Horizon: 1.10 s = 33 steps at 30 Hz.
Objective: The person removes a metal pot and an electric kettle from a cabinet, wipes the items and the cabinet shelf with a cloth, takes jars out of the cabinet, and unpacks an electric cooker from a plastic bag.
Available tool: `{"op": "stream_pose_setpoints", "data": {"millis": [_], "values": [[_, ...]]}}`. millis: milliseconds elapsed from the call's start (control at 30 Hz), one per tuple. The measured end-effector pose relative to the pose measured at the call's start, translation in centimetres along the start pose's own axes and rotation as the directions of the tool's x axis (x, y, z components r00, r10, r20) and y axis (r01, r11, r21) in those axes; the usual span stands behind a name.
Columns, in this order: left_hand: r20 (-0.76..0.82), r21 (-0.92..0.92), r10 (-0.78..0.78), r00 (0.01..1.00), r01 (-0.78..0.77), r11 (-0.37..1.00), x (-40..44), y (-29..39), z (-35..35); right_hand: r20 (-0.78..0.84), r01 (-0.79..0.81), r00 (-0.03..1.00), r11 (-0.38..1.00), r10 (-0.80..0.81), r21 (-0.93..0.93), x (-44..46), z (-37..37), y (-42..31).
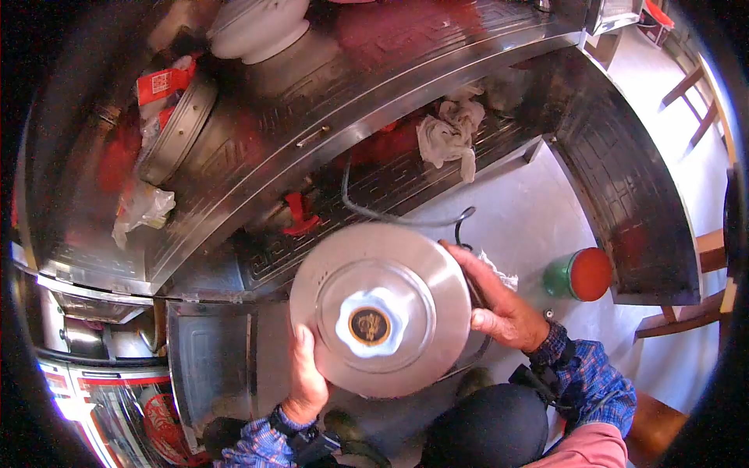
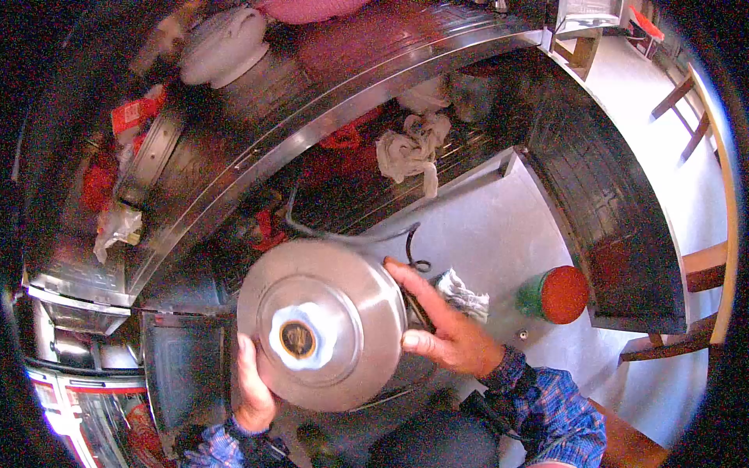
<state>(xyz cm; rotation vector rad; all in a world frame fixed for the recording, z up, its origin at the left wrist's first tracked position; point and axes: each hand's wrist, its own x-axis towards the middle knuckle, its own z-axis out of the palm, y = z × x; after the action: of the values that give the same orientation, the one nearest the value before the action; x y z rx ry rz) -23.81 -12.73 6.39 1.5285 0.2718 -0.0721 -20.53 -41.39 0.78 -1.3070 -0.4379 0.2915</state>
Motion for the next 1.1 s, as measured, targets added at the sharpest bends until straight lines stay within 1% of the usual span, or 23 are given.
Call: {"op": "stream_pose_setpoints", "data": {"millis": [33,100,167,200,233,300,333,367,433,500,567,600,633,700,733,800,833,867,900,967,1000,1033,1100], "values": [[-0.003,-0.027,-0.016,1.0,0.016,1.0,-0.8,-1.1,-0.6,-0.001,-0.006,1.0,1.0,0.006,-0.001,-0.1,0.0,0.2],[-0.017,-0.03,-0.036,0.999,0.036,0.999,-2.0,-3.0,-1.6,0.079,-0.019,0.997,1.0,0.021,-0.021,-0.2,0.1,0.4],[0.001,-0.217,-0.179,0.984,0.175,0.96,-2.9,-3.9,-2.2,0.113,-0.013,0.994,0.999,0.016,-0.032,-0.2,0.4,1.2],[-0.016,-0.213,-0.205,0.979,0.197,0.957,-3.3,-4.8,-2.8,0.134,-0.053,0.99,0.998,0.05,0.017,-0.3,0.6,1.8],[-0.019,-0.213,-0.208,0.978,0.199,0.956,-3.7,-5.2,-3.0,0.156,-0.095,0.984,0.993,0.084,0.063,-0.5,0.9,2.5],[0.008,-0.215,-0.237,0.971,0.233,0.948,-4.4,-5.6,-3.1,0.173,-0.118,0.979,0.992,0.107,0.052,-0.9,1.0,4.4],[-0.036,-0.202,-0.231,0.972,0.22,0.954,-4.7,-6.4,-3.6,0.184,-0.143,0.975,0.987,0.127,0.077,-1.0,1.1,4.9],[-0.041,-0.203,-0.237,0.971,0.224,0.953,-4.9,-7.3,-4.1,0.196,-0.17,0.969,0.98,0.148,0.101,-1.1,1.3,5.4],[-0.02,-0.215,-0.153,0.988,0.146,0.966,-5.0,-9.3,-5.2,0.197,-0.189,0.967,0.975,0.164,0.117,-1.5,1.6,6.3],[-0.039,-0.222,-0.181,0.983,0.168,0.96,-4.9,-10.3,-5.6,0.192,-0.203,0.965,0.97,0.176,0.132,-1.9,1.6,7.0],[-0.082,-0.038,-0.103,0.991,0.1,0.994,-4.9,-10.8,-4.9,0.166,-0.179,0.971,0.983,0.172,0.031,-2.3,1.4,7.4],[-0.015,-0.149,-0.154,0.988,0.15,0.977,-4.9,-9.7,-4.1,0.167,-0.181,0.971,0.983,0.173,0.031,-2.5,1.3,7.6],[-0.016,-0.151,-0.155,0.988,0.151,0.977,-4.6,-10.2,-4.3,0.14,-0.189,0.974,0.981,0.18,0.053,-2.8,1.2,7.7],[0.041,-0.134,-0.242,0.969,0.246,0.96,-3.7,-11.6,-4.5,0.113,-0.202,0.975,0.976,0.193,0.079,-3.2,0.8,7.8],[0.022,-0.1,-0.207,0.978,0.208,0.973,-3.4,-12.1,-4.4,0.08,-0.21,0.976,0.971,0.202,0.116,-3.6,0.6,7.8],[0.008,-0.094,-0.228,0.974,0.228,0.969,-2.7,-13.8,-4.7,0.044,-0.24,0.971,0.957,0.236,0.164,-4.3,0.7,7.8],[-0.006,-0.087,-0.248,0.969,0.246,0.965,-3.0,-14.6,-4.8,0.006,-0.216,0.976,0.964,0.218,0.155,-4.6,0.7,7.9],[0.02,-0.051,-0.253,0.967,0.253,0.966,-2.6,-12.8,-3.6,-0.032,-0.192,0.98,0.971,0.198,0.142,-5.0,0.5,8.0],[0.02,-0.052,-0.281,0.959,0.282,0.958,-2.5,-12.3,-3.1,-0.037,-0.217,0.974,0.964,0.225,0.153,-5.3,0.4,8.1],[0.003,-0.03,-0.338,0.941,0.338,0.941,-1.9,-11.6,-2.6,-0.072,-0.154,0.984,0.979,0.164,0.133,-5.4,0.2,8.6],[0.051,-0.003,-0.295,0.954,0.295,0.955,-1.4,-11.2,-2.2,-0.084,-0.127,0.986,0.981,0.14,0.146,-5.3,0.1,8.6],[0.054,-0.003,-0.298,0.953,0.298,0.955,-0.8,-10.6,-1.7,-0.087,-0.13,0.986,0.981,0.144,0.145,-5.2,0.0,8.6],[0.129,0.246,-0.131,0.983,0.096,0.964,0.2,-9.7,-0.9,-0.137,-0.09,0.984,0.981,0.114,0.173,-5.0,-0.2,8.6]]}}
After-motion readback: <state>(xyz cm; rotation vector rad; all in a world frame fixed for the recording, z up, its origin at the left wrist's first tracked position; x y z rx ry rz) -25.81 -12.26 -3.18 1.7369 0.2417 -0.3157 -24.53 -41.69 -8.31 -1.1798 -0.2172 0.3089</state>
